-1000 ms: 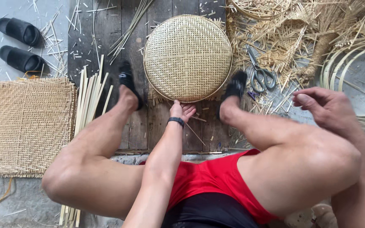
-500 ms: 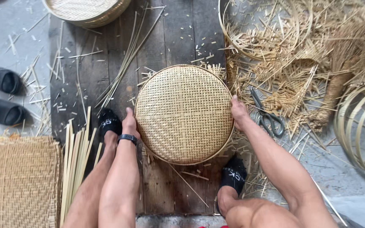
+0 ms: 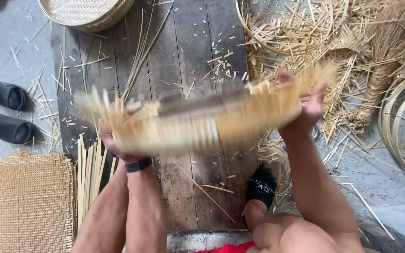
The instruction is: The person places a woven mat into a circular frame, trims excess strands with shears, and secures the edge with a thin bamboo strip. They repeat the process on a second mat, trimming and fitting it into another frame.
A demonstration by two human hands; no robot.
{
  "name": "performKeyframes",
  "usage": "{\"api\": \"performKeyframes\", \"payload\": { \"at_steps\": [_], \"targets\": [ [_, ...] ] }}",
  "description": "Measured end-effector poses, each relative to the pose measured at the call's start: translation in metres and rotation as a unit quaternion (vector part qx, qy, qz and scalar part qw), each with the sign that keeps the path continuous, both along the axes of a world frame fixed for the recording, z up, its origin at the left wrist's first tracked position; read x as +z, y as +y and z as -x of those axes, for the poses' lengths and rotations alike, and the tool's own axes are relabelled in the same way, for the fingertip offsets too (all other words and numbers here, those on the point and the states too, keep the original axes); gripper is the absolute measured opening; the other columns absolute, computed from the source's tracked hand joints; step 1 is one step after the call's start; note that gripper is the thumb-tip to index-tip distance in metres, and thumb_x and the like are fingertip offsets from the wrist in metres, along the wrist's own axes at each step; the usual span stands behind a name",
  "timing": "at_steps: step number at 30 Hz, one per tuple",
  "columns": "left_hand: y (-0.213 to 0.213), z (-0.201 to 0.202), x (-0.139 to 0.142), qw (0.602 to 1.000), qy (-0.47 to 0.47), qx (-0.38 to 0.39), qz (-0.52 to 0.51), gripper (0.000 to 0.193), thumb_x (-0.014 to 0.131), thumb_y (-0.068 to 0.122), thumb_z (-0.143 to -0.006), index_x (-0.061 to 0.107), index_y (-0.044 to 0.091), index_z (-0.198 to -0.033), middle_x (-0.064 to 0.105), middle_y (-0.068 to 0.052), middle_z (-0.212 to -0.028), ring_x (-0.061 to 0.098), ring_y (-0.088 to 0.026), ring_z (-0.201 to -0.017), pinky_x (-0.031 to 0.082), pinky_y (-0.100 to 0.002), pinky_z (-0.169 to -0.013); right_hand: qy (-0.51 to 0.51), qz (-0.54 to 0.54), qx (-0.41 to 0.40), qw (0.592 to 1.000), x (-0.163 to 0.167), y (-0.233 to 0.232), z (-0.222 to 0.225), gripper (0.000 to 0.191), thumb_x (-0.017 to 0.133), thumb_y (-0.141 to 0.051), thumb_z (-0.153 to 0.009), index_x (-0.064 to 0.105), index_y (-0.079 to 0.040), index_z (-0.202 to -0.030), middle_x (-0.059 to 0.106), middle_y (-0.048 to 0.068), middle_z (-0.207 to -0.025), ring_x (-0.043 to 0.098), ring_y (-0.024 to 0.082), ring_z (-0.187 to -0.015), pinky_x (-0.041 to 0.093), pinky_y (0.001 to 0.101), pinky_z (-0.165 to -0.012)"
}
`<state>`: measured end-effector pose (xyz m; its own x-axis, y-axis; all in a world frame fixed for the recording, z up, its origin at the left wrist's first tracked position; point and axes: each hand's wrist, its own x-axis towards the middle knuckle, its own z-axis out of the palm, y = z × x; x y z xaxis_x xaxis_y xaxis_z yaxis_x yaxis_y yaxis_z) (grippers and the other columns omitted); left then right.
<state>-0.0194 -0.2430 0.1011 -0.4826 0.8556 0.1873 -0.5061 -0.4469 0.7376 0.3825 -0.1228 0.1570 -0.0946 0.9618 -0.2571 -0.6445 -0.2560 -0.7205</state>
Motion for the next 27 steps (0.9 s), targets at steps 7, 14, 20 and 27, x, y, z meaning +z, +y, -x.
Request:
{"api": "performKeyframes", "payload": {
  "at_steps": [7, 14, 20, 27],
  "targets": [
    [-0.011, 0.012, -0.075, 0.918, -0.045, -0.142, 0.367, 0.045, 0.070, 0.031, -0.105, 0.062, 0.001, -0.139, 0.070, -0.008, -0.109, 0.062, -0.020, -0.094, 0.050, -0.033, -0.083, -0.172, 0.032, 0.115, 0.978, -0.073, 0.008, -0.024, 0.086, 0.069, -0.056, -0.087, 0.049, 0.006, -0.143, 0.070, 0.011, -0.129, 0.062, 0.021, -0.125, 0.045, 0.0337, -0.110],
    [-0.021, -0.002, -0.131, 0.862, 0.179, -0.112, 0.462, 0.048, 0.086, 0.022, -0.081, 0.070, 0.003, -0.122, 0.074, -0.001, -0.107, 0.064, -0.010, -0.093, 0.051, -0.025, -0.086, -0.230, 0.107, 0.077, 0.964, -0.154, -0.016, -0.010, 0.074, 0.085, -0.023, -0.080, 0.057, 0.006, -0.142, 0.073, 0.013, -0.120, 0.067, 0.018, -0.103, 0.053, 0.0269, -0.093],
    [-0.010, -0.007, -0.126, 0.762, 0.329, -0.095, 0.550, 0.046, 0.093, 0.027, -0.072, 0.076, 0.000, -0.106, 0.079, -0.008, -0.095, 0.069, -0.014, -0.079, 0.056, -0.032, -0.076, -0.575, -0.069, 0.177, 0.796, -0.144, -0.008, -0.011, 0.096, 0.097, -0.049, -0.066, 0.062, 0.009, -0.133, 0.067, 0.021, -0.127, 0.065, 0.027, -0.116, 0.050, 0.0380, -0.098],
    [0.005, -0.005, -0.128, 0.615, 0.456, -0.077, 0.638, 0.054, 0.095, 0.038, -0.069, 0.079, -0.002, -0.103, 0.080, -0.020, -0.093, 0.075, -0.026, -0.081, 0.057, -0.038, -0.081, -0.645, 0.093, 0.289, 0.702, -0.138, 0.010, -0.002, 0.092, 0.093, -0.058, -0.056, 0.070, 0.001, -0.123, 0.074, 0.019, -0.118, 0.073, 0.030, -0.108, 0.055, 0.0397, -0.101]
  ]
}}
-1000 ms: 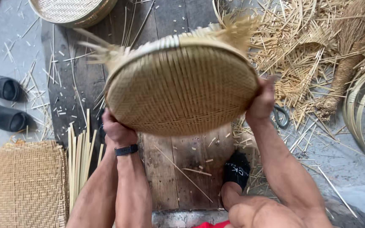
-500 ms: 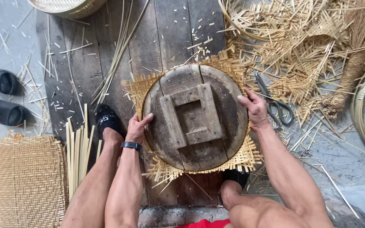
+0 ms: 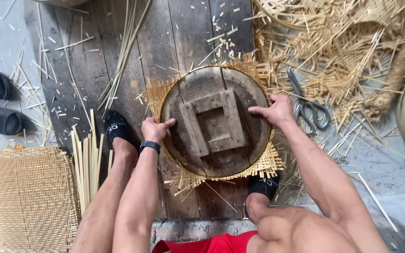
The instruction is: The person places a woven mat into a circular frame, trims excess strands with shears, and secures the edge with a thin bamboo strip. They repeat the process on a second mat, trimming and fitting it into another frame.
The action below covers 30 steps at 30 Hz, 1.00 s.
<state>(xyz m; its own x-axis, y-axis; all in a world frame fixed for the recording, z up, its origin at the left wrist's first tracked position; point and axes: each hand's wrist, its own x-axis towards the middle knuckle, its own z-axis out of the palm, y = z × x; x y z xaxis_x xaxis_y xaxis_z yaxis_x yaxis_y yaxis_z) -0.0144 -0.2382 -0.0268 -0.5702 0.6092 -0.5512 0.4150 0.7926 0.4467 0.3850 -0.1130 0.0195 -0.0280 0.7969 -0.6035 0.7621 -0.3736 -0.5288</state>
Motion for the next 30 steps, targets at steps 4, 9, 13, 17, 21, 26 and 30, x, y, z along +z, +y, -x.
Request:
{"api": "performKeyframes", "payload": {
  "at_steps": [4, 9, 13, 17, 21, 26, 30],
  "targets": [
    [0.023, -0.006, 0.025, 0.996, 0.085, -0.019, -0.004, 0.092, 0.099, 0.035, -0.058, 0.057, 0.001, -0.134, 0.065, -0.024, -0.121, 0.062, -0.036, -0.109, 0.050, -0.045, -0.094, 0.016, -0.028, 0.013, 0.999, 0.005, 0.000, 0.003, 0.101, 0.097, -0.054, -0.054, 0.062, 0.002, -0.131, 0.069, 0.021, -0.122, 0.068, 0.031, -0.113, 0.052, 0.0419, -0.102],
    [0.108, -0.047, 0.056, 0.880, 0.197, -0.259, -0.347, 0.074, 0.085, 0.027, -0.085, 0.053, 0.006, -0.148, 0.063, -0.016, -0.140, 0.053, -0.034, -0.135, 0.043, -0.049, -0.118, 0.005, 0.005, 0.035, 0.999, 0.009, 0.022, 0.014, 0.106, 0.100, -0.053, -0.061, 0.054, 0.009, -0.133, 0.063, 0.026, -0.127, 0.063, 0.034, -0.116, 0.051, 0.0446, -0.101],
    [0.202, -0.114, 0.060, 0.851, 0.010, -0.480, -0.214, 0.089, 0.095, 0.041, -0.070, 0.055, 0.003, -0.140, 0.061, -0.024, -0.134, 0.053, -0.040, -0.126, 0.043, -0.049, -0.107, -0.021, 0.046, 0.048, 0.998, 0.013, 0.029, 0.017, 0.087, 0.095, -0.053, -0.060, 0.067, 0.001, -0.122, 0.072, 0.020, -0.113, 0.070, 0.029, -0.104, 0.054, 0.0445, -0.098],
    [0.240, -0.156, 0.057, 0.853, -0.036, -0.512, 0.092, 0.085, 0.096, 0.049, -0.059, 0.069, 0.008, -0.128, 0.071, -0.018, -0.125, 0.064, -0.033, -0.118, 0.050, -0.046, -0.107, -0.010, -0.012, 0.065, 0.998, 0.016, 0.026, 0.013, 0.067, 0.093, -0.054, -0.061, 0.076, -0.001, -0.099, 0.073, 0.016, -0.085, 0.071, 0.027, -0.081, 0.056, 0.0448, -0.085],
    [0.230, -0.158, 0.041, 0.902, -0.088, -0.423, -0.003, 0.088, 0.101, 0.039, -0.044, 0.067, -0.001, -0.115, 0.073, -0.017, -0.118, 0.067, -0.031, -0.111, 0.055, -0.043, -0.099, -0.055, 0.016, 0.079, 0.995, 0.010, 0.022, 0.011, 0.069, 0.091, -0.060, -0.066, 0.074, 0.002, -0.092, 0.069, 0.012, -0.067, 0.069, 0.023, -0.066, 0.058, 0.0419, -0.074],
    [0.213, -0.161, 0.033, 0.905, -0.033, -0.419, -0.067, 0.083, 0.105, 0.035, -0.043, 0.072, 0.002, -0.112, 0.063, -0.022, -0.119, 0.057, -0.036, -0.114, 0.049, -0.043, -0.099, -0.065, -0.007, 0.099, 0.993, 0.005, 0.013, 0.011, 0.077, 0.085, -0.064, -0.072, 0.068, 0.000, -0.110, 0.065, 0.012, -0.059, 0.065, 0.024, -0.057, 0.059, 0.0402, -0.065],
    [0.215, -0.166, 0.045, 0.879, 0.002, -0.478, -0.010, 0.076, 0.099, 0.040, -0.052, 0.075, 0.007, -0.116, 0.068, -0.020, -0.119, 0.057, -0.036, -0.119, 0.050, -0.042, -0.103, -0.031, -0.109, 0.118, 0.986, 0.013, 0.008, 0.008, 0.070, 0.088, -0.063, -0.069, 0.075, 0.000, -0.098, 0.071, 0.014, -0.077, 0.067, 0.022, -0.072, 0.057, 0.0409, -0.074]
  ]
}}
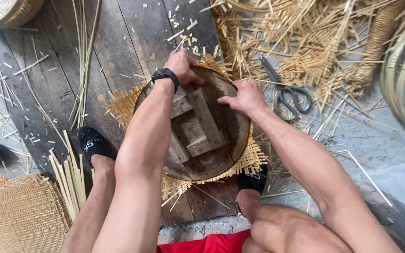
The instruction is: The person places a woven mat into a circular frame, trims excess strands with shears, and secures the edge with a thin bamboo strip. They repeat the process on a second mat, trimming and fitting it into another frame.
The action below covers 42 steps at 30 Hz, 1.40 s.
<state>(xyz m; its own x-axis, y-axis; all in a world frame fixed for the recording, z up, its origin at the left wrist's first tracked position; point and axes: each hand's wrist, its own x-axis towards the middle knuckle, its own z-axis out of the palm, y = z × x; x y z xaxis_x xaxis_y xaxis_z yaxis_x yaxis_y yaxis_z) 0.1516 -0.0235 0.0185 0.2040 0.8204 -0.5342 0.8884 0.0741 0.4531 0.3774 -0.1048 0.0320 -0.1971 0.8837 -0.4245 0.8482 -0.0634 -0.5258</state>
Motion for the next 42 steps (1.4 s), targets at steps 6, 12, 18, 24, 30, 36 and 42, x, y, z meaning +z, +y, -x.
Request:
{"api": "performKeyframes", "payload": {
  "at_steps": [6, 12, 18, 24, 30, 36, 42],
  "targets": [
    [0.005, 0.015, 0.017, 0.979, -0.138, 0.136, 0.065, 0.065, 0.058, 0.068, -0.093, 0.078, 0.014, -0.123, 0.074, -0.013, -0.126, 0.066, -0.027, -0.119, 0.045, -0.040, -0.104, 0.295, 0.205, -0.189, 0.914, -0.002, -0.008, -0.021, 0.062, 0.064, -0.061, -0.093, 0.075, -0.004, -0.115, 0.075, 0.018, -0.101, 0.072, 0.025, -0.089, 0.057, 0.0429, -0.083],
    [0.035, 0.003, 0.018, 0.985, 0.020, 0.099, 0.138, 0.057, 0.078, 0.060, -0.082, 0.080, 0.010, -0.107, 0.074, -0.015, -0.112, 0.068, -0.028, -0.102, 0.053, -0.042, -0.094, 0.409, 0.263, -0.344, 0.803, -0.020, -0.009, -0.032, 0.041, 0.076, -0.036, -0.091, 0.076, -0.001, -0.112, 0.077, 0.012, -0.108, 0.071, 0.020, -0.097, 0.055, 0.0391, -0.095],
    [0.038, -0.003, 0.013, 0.985, 0.012, 0.087, 0.150, 0.055, 0.083, 0.058, -0.078, 0.081, 0.007, -0.099, 0.078, -0.013, -0.100, 0.070, -0.024, -0.092, 0.055, -0.042, -0.086, 0.336, 0.221, -0.363, 0.841, -0.032, -0.005, -0.030, 0.029, 0.082, -0.027, -0.091, 0.075, 0.002, -0.095, 0.077, 0.016, -0.094, 0.070, 0.019, -0.082, 0.054, 0.0382, -0.084],
    [0.030, -0.003, 0.003, 0.986, 0.017, 0.116, 0.118, 0.052, 0.083, 0.054, -0.083, 0.080, 0.005, -0.100, 0.078, -0.014, -0.098, 0.072, -0.024, -0.089, 0.057, -0.040, -0.084, 0.290, 0.176, -0.373, 0.864, -0.027, -0.006, -0.019, 0.028, 0.079, -0.033, -0.091, 0.080, -0.005, -0.086, 0.078, 0.007, -0.077, 0.062, 0.011, -0.058, 0.053, 0.0328, -0.061],
    [0.025, 0.000, -0.023, 0.998, 0.024, -0.043, 0.035, 0.040, 0.071, 0.047, -0.094, 0.077, 0.011, -0.111, 0.078, -0.015, -0.094, 0.071, -0.025, -0.082, 0.057, -0.039, -0.076, 0.234, 0.112, -0.353, 0.899, -0.006, -0.012, -0.013, 0.039, 0.076, -0.038, -0.096, 0.078, -0.006, -0.073, 0.062, 0.000, -0.058, 0.044, 0.009, -0.050, 0.040, 0.0336, -0.051],
    [0.018, -0.003, -0.015, 0.996, 0.028, 0.046, 0.065, 0.052, 0.071, 0.056, -0.094, 0.079, 0.006, -0.105, 0.076, -0.019, -0.095, 0.068, -0.025, -0.081, 0.054, -0.039, -0.077, 0.166, 0.064, -0.341, 0.923, 0.000, -0.016, -0.011, 0.052, 0.077, -0.040, -0.094, 0.066, -0.005, -0.058, 0.051, 0.000, -0.048, 0.039, 0.012, -0.045, 0.037, 0.0369, -0.049],
    [-0.005, -0.012, 0.003, 0.992, -0.014, 0.127, -0.015, 0.052, 0.074, 0.053, -0.094, 0.078, 0.003, -0.106, 0.076, -0.022, -0.096, 0.070, -0.028, -0.086, 0.056, -0.042, -0.083, 0.170, 0.068, -0.298, 0.937, -0.003, -0.024, -0.035, 0.050, 0.071, -0.044, -0.100, 0.065, -0.006, -0.068, 0.056, 0.000, -0.054, 0.042, 0.013, -0.045, 0.041, 0.0353, -0.049]
  ]
}}
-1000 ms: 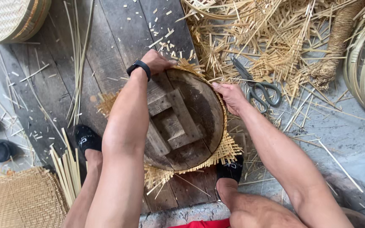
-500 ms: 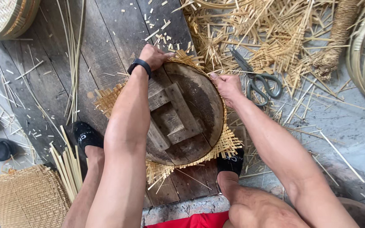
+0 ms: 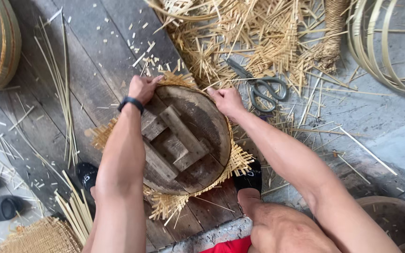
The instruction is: The person places a woven mat into a circular frame, trims excess strands with shears, and secures the edge with a thin bamboo strip. They repeat the process on a second mat, trimming and fitting it into another frame.
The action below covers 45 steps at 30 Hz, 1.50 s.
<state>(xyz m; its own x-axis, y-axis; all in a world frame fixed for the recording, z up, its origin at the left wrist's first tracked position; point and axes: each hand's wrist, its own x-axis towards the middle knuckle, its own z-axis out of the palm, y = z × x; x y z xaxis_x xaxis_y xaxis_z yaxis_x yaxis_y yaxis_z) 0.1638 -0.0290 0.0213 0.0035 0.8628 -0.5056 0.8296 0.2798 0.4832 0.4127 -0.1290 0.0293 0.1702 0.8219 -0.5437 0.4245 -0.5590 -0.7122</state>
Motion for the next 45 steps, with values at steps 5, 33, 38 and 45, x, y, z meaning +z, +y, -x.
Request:
{"api": "performKeyframes", "payload": {
  "at_steps": [5, 33, 38, 45],
  "targets": [
    [-0.093, 0.010, -0.009, 0.948, 0.052, 0.036, -0.312, 0.051, 0.067, 0.031, -0.106, 0.054, 0.008, -0.149, 0.063, -0.019, -0.140, 0.057, -0.031, -0.132, 0.047, -0.048, -0.111, -0.197, -0.148, 0.022, 0.969, -0.033, -0.026, -0.097, 0.048, 0.086, -0.037, -0.075, 0.067, -0.006, -0.105, 0.068, 0.012, -0.099, 0.066, 0.023, -0.087, 0.057, 0.0435, -0.077],
    [-0.235, 0.034, -0.030, 0.949, 0.095, 0.155, -0.257, 0.102, 0.077, 0.014, -0.077, 0.026, 0.031, -0.163, 0.037, -0.026, -0.160, 0.030, -0.043, -0.153, 0.026, -0.052, -0.125, -0.362, 0.036, 0.246, 0.898, -0.035, -0.121, -0.051, 0.049, 0.068, -0.036, -0.086, 0.058, 0.004, -0.112, 0.062, 0.024, -0.111, 0.065, 0.038, -0.103, 0.052, 0.0531, -0.090],
    [-0.228, 0.039, -0.032, 0.952, 0.076, 0.170, -0.243, 0.102, 0.078, 0.015, -0.074, 0.026, 0.031, -0.161, 0.036, -0.026, -0.160, 0.029, -0.043, -0.152, 0.024, -0.052, -0.126, -0.394, -0.051, 0.267, 0.878, -0.043, -0.108, -0.066, 0.047, 0.068, -0.046, -0.095, 0.064, 0.000, -0.100, 0.068, 0.025, -0.103, 0.068, 0.045, -0.094, 0.053, 0.0550, -0.087],
    [-0.224, 0.044, -0.032, 0.950, 0.066, 0.179, -0.247, 0.099, 0.076, 0.014, -0.077, 0.027, 0.033, -0.161, 0.037, -0.025, -0.160, 0.030, -0.041, -0.152, 0.024, -0.053, -0.126, -0.384, -0.110, 0.291, 0.869, -0.049, -0.067, -0.047, 0.053, 0.073, -0.048, -0.090, 0.064, 0.003, -0.093, 0.065, 0.026, -0.097, 0.064, 0.045, -0.088, 0.050, 0.0568, -0.077]
  ]
}}
